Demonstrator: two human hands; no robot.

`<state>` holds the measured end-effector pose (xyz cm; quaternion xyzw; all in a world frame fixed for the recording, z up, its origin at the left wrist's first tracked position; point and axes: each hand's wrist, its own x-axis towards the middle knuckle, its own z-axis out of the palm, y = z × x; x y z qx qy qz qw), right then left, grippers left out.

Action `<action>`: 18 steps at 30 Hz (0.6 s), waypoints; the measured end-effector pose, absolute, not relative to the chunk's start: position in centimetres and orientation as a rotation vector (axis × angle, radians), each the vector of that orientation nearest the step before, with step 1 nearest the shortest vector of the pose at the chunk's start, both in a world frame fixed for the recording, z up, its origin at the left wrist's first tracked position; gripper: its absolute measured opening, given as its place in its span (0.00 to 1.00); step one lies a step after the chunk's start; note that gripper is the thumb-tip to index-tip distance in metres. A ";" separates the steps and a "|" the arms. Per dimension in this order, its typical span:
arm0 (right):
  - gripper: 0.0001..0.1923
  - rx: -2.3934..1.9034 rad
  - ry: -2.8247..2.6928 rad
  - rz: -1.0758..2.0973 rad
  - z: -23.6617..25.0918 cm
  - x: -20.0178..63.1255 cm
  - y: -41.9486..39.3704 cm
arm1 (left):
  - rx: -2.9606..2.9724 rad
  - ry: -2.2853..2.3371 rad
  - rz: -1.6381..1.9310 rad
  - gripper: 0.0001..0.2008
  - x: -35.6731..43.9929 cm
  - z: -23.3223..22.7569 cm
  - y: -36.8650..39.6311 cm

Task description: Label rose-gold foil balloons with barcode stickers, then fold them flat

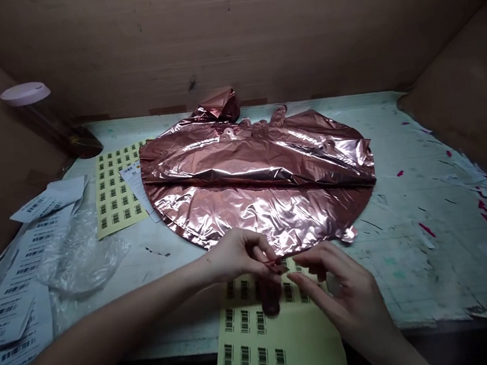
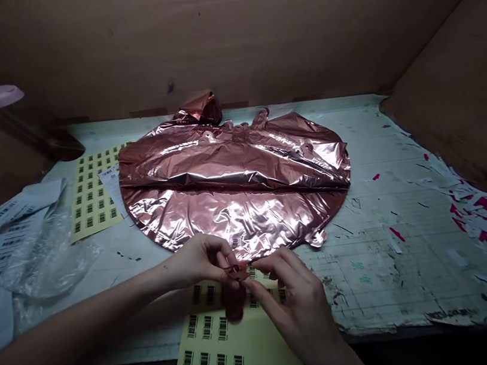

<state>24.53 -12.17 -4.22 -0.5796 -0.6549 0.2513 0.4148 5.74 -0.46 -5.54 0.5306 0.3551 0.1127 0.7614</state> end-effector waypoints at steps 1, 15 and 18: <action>0.03 -1.469 -1.632 0.640 -4.3 24.2 -12.5 | 1.136 0.792 0.249 0.19 5.9 -5.6 -0.5; 0.22 -1.108 -1.790 0.360 -8.1 22.9 -13.1 | 1.759 0.642 0.222 0.12 6.1 0.7 7.7; 0.23 -1.202 -1.670 0.370 -8.1 22.5 -13.6 | 2.026 0.395 -0.172 0.27 7.2 2.1 6.2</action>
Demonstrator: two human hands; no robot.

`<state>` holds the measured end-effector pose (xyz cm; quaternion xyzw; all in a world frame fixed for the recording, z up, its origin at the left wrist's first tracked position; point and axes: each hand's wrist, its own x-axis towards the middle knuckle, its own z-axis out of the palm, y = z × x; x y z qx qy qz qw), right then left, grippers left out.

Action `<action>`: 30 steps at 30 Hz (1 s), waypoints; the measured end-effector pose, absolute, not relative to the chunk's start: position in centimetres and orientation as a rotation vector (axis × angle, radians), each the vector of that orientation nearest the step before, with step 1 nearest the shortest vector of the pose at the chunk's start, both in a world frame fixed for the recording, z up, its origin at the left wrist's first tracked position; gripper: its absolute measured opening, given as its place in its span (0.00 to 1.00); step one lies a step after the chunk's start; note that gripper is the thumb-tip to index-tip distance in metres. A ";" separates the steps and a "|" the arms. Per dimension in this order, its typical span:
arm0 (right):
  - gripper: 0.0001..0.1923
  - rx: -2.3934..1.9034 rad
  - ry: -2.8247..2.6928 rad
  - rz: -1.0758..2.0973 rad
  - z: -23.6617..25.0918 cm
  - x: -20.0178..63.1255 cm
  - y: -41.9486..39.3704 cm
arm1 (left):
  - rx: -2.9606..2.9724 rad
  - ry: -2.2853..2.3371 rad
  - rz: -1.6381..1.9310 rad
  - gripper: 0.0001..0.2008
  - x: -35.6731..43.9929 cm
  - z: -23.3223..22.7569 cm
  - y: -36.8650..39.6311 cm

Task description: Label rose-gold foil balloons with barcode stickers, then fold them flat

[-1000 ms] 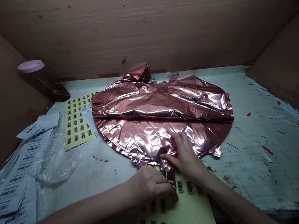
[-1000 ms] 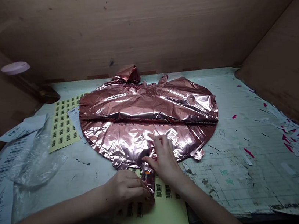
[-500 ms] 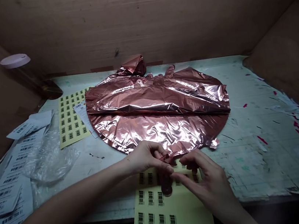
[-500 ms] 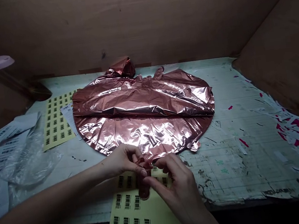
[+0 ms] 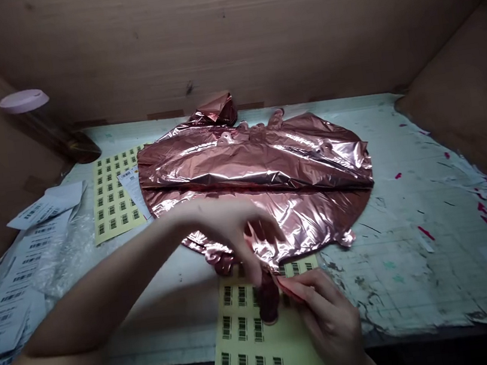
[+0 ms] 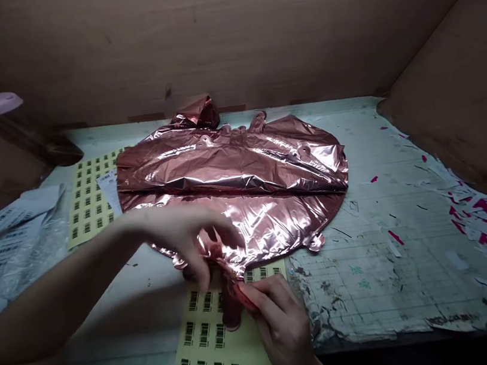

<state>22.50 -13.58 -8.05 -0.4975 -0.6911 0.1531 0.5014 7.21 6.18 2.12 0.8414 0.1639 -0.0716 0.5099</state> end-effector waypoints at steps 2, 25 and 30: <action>0.24 -1.215 -1.617 0.350 -7.9 22.3 -13.7 | 2.162 0.372 -0.220 0.24 7.7 1.8 4.0; 0.04 -1.418 -1.911 0.553 -8.8 19.8 -19.3 | 2.408 1.113 0.923 0.33 13.8 -4.3 15.5; 0.06 -1.487 -1.922 0.484 -9.8 20.4 -21.1 | 2.702 0.655 0.482 0.21 8.1 -5.2 4.2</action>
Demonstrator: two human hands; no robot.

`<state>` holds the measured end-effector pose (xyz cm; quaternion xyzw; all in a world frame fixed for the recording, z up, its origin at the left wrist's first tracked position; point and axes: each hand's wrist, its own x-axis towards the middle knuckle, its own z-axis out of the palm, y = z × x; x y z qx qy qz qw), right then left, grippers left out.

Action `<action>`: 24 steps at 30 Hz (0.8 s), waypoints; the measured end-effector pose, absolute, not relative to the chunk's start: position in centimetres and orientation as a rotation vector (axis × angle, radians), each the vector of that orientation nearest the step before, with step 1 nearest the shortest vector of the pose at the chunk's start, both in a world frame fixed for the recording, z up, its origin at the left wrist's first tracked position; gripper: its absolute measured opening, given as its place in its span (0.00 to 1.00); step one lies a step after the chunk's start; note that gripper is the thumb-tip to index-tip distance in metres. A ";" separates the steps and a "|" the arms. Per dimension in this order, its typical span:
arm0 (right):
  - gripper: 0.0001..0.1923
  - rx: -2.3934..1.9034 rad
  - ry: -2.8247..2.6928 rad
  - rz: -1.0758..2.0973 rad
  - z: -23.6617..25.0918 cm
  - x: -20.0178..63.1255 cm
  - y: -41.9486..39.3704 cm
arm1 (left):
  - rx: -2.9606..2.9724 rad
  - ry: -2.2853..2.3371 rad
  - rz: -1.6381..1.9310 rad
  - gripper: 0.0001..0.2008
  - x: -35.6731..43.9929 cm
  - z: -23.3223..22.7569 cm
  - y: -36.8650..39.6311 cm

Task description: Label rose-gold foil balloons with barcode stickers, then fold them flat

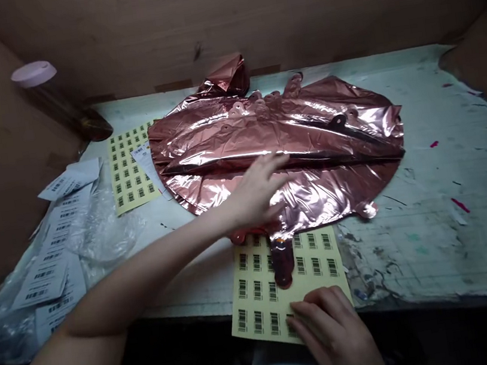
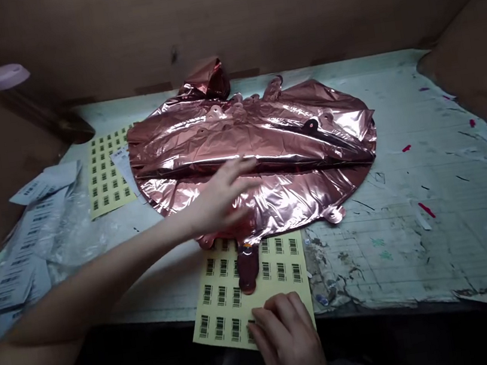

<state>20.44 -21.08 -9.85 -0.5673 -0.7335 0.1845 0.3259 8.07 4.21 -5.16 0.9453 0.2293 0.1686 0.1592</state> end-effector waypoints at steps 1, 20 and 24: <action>0.05 -1.495 -1.921 0.475 -9.9 20.5 -21.4 | 2.709 0.607 0.366 0.19 6.9 -5.5 2.7; 0.07 -1.500 -1.836 0.445 -10.3 20.2 -21.8 | 2.531 0.486 0.233 0.19 5.0 -7.6 3.5; 0.06 -1.585 -1.844 0.550 -10.0 20.6 -21.4 | 2.525 0.504 0.200 0.20 5.1 -7.6 3.5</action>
